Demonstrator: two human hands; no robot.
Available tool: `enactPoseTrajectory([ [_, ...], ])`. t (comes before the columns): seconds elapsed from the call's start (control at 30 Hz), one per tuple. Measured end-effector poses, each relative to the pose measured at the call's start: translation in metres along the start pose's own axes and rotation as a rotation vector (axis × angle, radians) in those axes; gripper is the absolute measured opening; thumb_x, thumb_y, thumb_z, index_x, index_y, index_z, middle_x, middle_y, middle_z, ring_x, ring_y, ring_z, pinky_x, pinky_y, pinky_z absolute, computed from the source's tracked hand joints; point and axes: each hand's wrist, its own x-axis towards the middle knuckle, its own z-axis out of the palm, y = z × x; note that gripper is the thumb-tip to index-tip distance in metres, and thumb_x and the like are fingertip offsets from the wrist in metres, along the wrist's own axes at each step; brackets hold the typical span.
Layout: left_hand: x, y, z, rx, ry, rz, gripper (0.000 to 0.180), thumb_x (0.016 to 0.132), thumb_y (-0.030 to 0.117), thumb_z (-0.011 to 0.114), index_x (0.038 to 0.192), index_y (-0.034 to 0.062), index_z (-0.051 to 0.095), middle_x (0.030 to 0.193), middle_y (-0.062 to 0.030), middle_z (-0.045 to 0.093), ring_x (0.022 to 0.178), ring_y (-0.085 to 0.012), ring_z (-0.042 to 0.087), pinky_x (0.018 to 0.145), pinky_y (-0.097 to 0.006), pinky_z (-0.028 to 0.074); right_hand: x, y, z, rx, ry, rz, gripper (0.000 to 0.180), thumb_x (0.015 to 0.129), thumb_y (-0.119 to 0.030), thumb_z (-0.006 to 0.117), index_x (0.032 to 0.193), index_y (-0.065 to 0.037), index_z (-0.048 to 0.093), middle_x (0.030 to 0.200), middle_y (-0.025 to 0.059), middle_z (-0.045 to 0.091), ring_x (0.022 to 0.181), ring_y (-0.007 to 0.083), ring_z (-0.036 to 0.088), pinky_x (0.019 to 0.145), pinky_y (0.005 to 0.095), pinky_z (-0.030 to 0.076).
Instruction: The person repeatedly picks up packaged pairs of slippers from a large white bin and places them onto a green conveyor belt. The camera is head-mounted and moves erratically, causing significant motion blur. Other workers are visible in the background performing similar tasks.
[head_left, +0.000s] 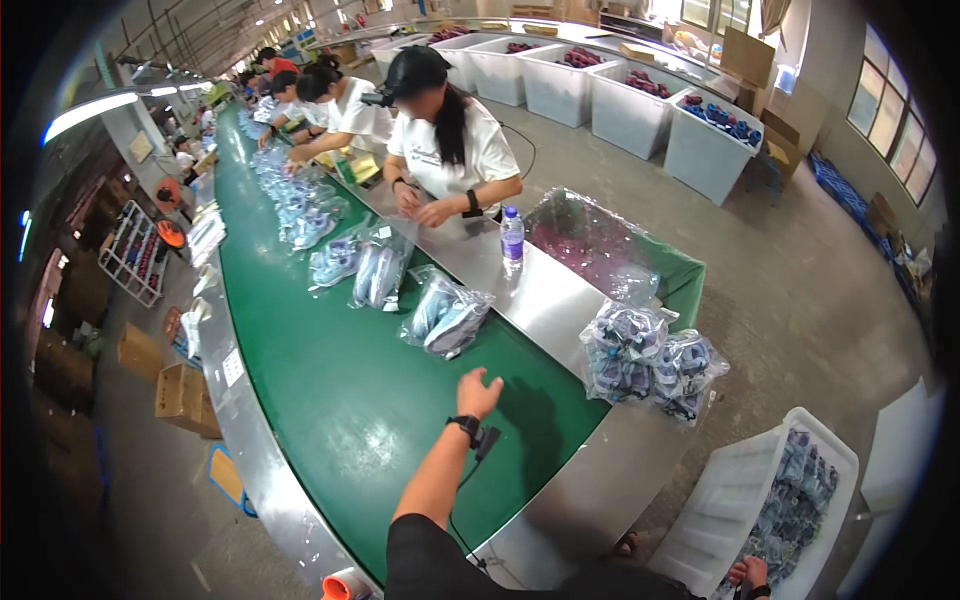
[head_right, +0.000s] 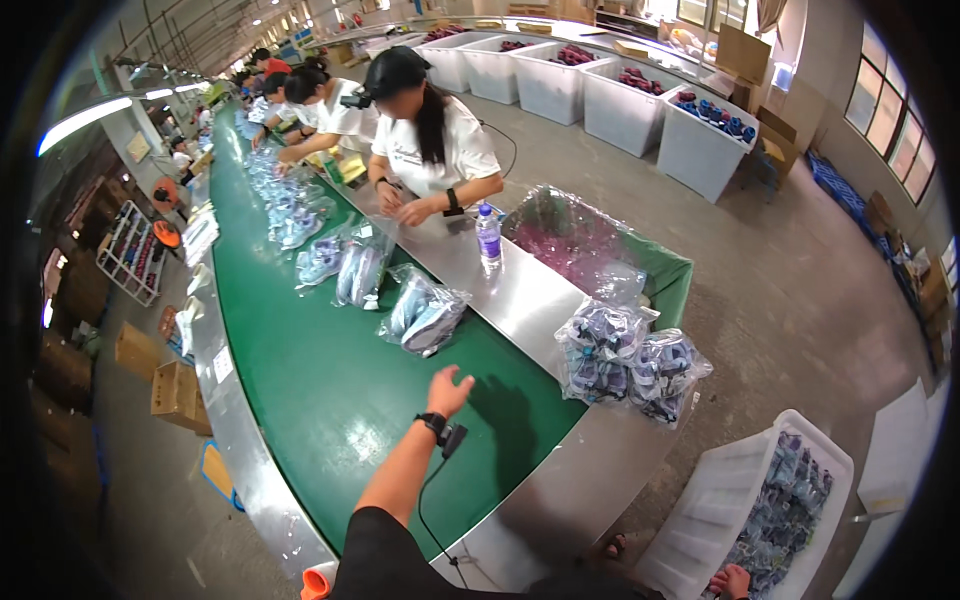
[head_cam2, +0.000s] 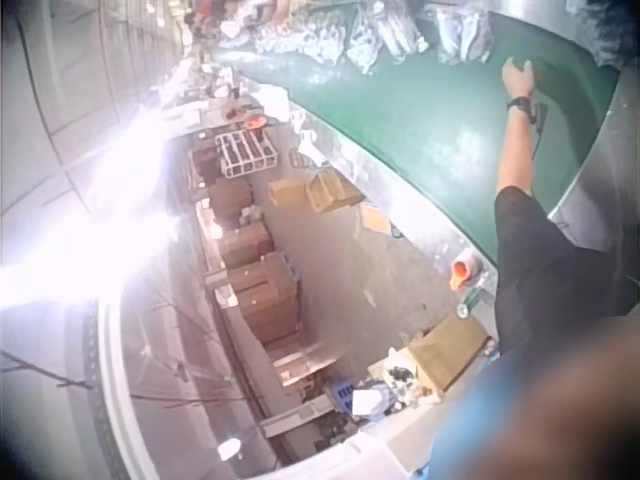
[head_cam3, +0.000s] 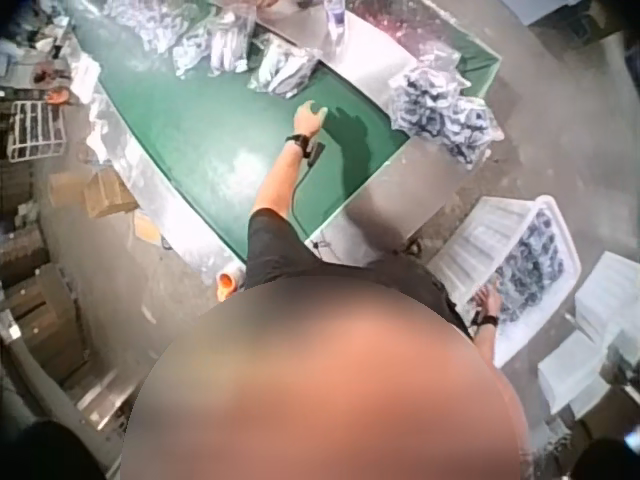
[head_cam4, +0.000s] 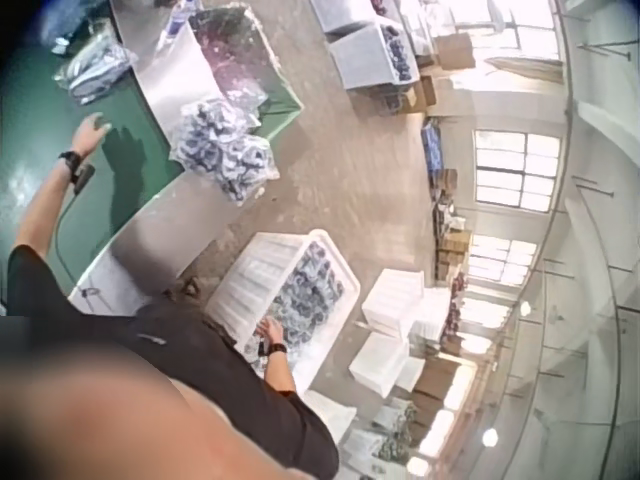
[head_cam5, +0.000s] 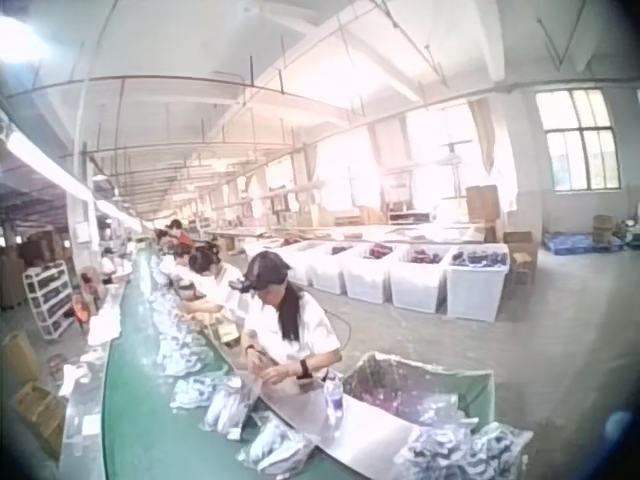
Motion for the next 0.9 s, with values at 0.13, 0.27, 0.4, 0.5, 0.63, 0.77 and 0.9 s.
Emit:
enactPoseTrajectory([
  [0.13, 0.095, -0.018, -0.013, 0.224, 0.204, 0.051, 0.066, 0.079, 0.037, 0.072, 0.128, -0.0014, 0.052, 0.135, -0.0251, 0.05, 0.125, -0.0424, 0.046, 0.105, -0.05, 0.038, -0.045, -0.005, 0.001, -0.208, -0.097, -0.046, 0.032, 0.096, -0.027, 0.06, 0.119, -0.006, 0.053, 0.099, 0.0137, 0.066, 0.083, 0.0249, 0.068, 0.064, 0.0355, 0.056],
  [0.27, 0.136, -0.031, -0.022, 0.311, 0.217, -0.03, 0.07, 0.082, 0.039, 0.068, 0.137, 0.0016, 0.047, 0.146, -0.0208, 0.042, 0.136, -0.0388, 0.038, 0.11, -0.051, 0.031, -0.06, -0.022, 0.016, -0.31, -0.107, 0.019, 0.035, 0.098, -0.025, 0.057, 0.124, -0.005, 0.048, 0.106, 0.0166, 0.066, 0.087, 0.0283, 0.069, 0.069, 0.0387, 0.059],
  [0.4, 0.084, -0.018, 0.0, 0.456, 0.192, 0.011, 0.078, 0.082, 0.038, 0.068, 0.143, -0.0013, 0.038, 0.148, -0.0206, 0.039, 0.138, -0.0368, 0.034, 0.113, -0.05, 0.025, -0.048, -0.033, 0.031, -0.336, -0.106, 0.047, 0.039, 0.099, -0.028, 0.054, 0.128, -0.003, 0.047, 0.11, 0.0178, 0.066, 0.087, 0.0285, 0.069, 0.071, 0.0394, 0.06],
  [0.5, 0.027, 0.003, 0.013, 0.43, 0.321, 0.068, 0.081, 0.085, 0.04, 0.065, 0.145, -0.004, 0.032, 0.151, -0.0226, 0.033, 0.142, -0.0379, 0.028, 0.115, -0.051, 0.023, -0.041, -0.04, 0.04, -0.465, -0.171, 0.09, 0.045, 0.099, -0.033, 0.054, 0.13, -0.002, 0.046, 0.113, 0.0169, 0.065, 0.089, 0.0277, 0.069, 0.07, 0.0374, 0.059],
  [0.63, -0.037, 0.029, 0.024, 0.255, 0.272, 0.008, 0.083, 0.09, 0.045, 0.061, 0.146, -0.0064, 0.028, 0.153, -0.028, 0.025, 0.142, -0.0442, 0.023, 0.116, -0.052, 0.021, -0.044, -0.052, 0.06, -0.466, -0.194, 0.094, 0.044, 0.098, -0.03, 0.057, 0.132, -0.004, 0.048, 0.112, 0.0164, 0.066, 0.09, 0.0271, 0.069, 0.065, 0.0357, 0.058],
  [0.77, -0.083, 0.043, 0.047, -1.223, -0.021, -0.331, 0.088, 0.089, 0.061, 0.059, 0.151, 0.0088, 0.025, 0.156, -0.015, 0.027, 0.143, -0.0345, 0.025, 0.116, -0.054, 0.024, -0.055, -0.06, 0.08, -0.343, -0.208, -0.023, 0.041, 0.099, -0.022, 0.056, 0.135, -0.005, 0.047, 0.109, 0.0178, 0.067, 0.092, 0.029, 0.07, 0.065, 0.035, 0.06],
  [0.9, -0.084, 0.031, 0.061, -2.068, 0.099, -0.692, 0.079, 0.085, 0.061, 0.063, 0.145, 0.017, 0.037, 0.143, -0.0092, 0.047, 0.131, -0.0333, 0.044, 0.11, -0.061, 0.033, -0.057, -0.058, 0.078, -0.369, -0.189, -0.027, 0.045, 0.098, -0.023, 0.057, 0.137, -0.006, 0.045, 0.111, 0.0185, 0.067, 0.092, 0.0294, 0.07, 0.066, 0.0359, 0.06],
])
